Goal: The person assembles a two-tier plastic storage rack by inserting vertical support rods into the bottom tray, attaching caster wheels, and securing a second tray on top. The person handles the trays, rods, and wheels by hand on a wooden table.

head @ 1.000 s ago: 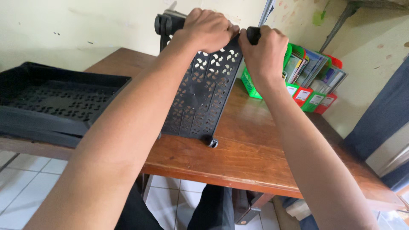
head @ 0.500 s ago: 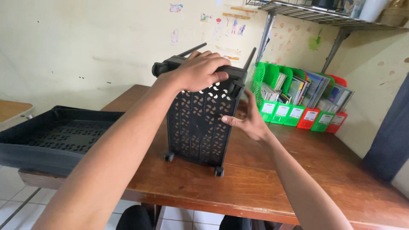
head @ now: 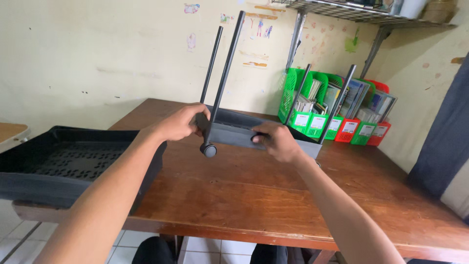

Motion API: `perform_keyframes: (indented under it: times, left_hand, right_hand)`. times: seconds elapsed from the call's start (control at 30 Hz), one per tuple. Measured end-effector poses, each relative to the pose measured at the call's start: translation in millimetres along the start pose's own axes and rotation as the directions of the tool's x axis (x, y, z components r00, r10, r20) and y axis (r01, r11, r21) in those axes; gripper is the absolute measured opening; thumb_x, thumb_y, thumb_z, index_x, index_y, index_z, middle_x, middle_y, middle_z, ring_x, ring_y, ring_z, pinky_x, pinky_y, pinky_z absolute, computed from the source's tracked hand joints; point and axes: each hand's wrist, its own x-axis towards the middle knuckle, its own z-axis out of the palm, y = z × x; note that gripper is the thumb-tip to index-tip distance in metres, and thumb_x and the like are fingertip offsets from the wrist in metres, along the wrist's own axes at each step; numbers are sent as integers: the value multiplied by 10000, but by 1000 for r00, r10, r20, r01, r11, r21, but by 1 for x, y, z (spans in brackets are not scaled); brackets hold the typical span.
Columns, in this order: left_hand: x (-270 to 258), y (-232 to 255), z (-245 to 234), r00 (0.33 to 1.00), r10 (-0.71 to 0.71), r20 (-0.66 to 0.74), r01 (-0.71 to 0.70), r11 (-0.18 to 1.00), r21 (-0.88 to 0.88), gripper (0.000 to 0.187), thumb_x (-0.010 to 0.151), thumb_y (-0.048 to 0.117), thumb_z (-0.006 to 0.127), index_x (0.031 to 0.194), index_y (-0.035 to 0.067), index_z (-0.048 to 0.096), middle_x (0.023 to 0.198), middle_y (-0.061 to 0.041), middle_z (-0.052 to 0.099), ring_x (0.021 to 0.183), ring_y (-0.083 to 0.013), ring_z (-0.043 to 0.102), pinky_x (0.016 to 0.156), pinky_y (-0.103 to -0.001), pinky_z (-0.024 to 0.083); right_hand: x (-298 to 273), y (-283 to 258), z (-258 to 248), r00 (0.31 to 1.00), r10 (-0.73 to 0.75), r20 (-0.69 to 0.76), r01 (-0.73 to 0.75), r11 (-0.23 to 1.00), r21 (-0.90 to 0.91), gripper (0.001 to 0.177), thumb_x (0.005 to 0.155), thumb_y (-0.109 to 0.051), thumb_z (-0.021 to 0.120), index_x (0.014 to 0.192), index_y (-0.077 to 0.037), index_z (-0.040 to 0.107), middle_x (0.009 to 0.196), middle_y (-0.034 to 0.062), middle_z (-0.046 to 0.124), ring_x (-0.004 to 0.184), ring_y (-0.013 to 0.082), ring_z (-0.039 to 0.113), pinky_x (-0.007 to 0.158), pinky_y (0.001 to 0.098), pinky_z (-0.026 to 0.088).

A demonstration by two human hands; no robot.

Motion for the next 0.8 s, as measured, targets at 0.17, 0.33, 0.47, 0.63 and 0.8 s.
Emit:
perform_keyframes:
  times: [0.17,0.33,0.47,0.63,0.8]
  left_hand:
    - [-2,-53,27,969,212,-127,-178,954,240,397,694,-211,699,974,70,683,1178,-66,703,1184,-295,629,997,-412,520]
    - [-22,-70,54,970,-135,-202,179,959,219,466,857,-96,591,1233,161,687,1168,-160,695,1037,-363,685,935,-463,524]
    - [-31,-77,67,929,-350,-122,370,899,233,579,905,-103,555,1366,238,636,1134,-135,755,965,-298,771,870,-433,560]
    - [-33,-112,99,936,-244,-253,284,949,134,479,882,-26,594,1297,194,687,1167,-139,751,1074,-302,718,925,-416,538]
    - [-44,-150,124,916,-279,-287,241,957,-160,521,942,96,573,1452,193,619,1254,-221,701,1149,-391,640,982,-450,509]
  right_hand:
    - [-17,-11,38,1000,3,-14,-5,993,-121,247,845,-56,732,1090,-36,751,1033,139,733,945,355,687,817,440,549]
    - [-28,-10,79,996,-55,-66,41,979,-198,262,808,-16,709,1061,-63,758,969,101,724,943,326,683,848,436,515]
    - [-38,1,100,999,-28,-35,20,979,-205,292,796,1,684,1070,-72,757,942,77,731,956,310,681,845,429,500]
    - [-46,3,124,1000,-1,-25,-4,976,-217,250,818,-46,708,1061,-80,757,953,80,724,952,291,685,844,419,506]
    - [-52,-3,134,999,-9,-53,-2,980,-198,236,840,-88,740,1075,-82,755,982,77,738,982,295,693,806,427,490]
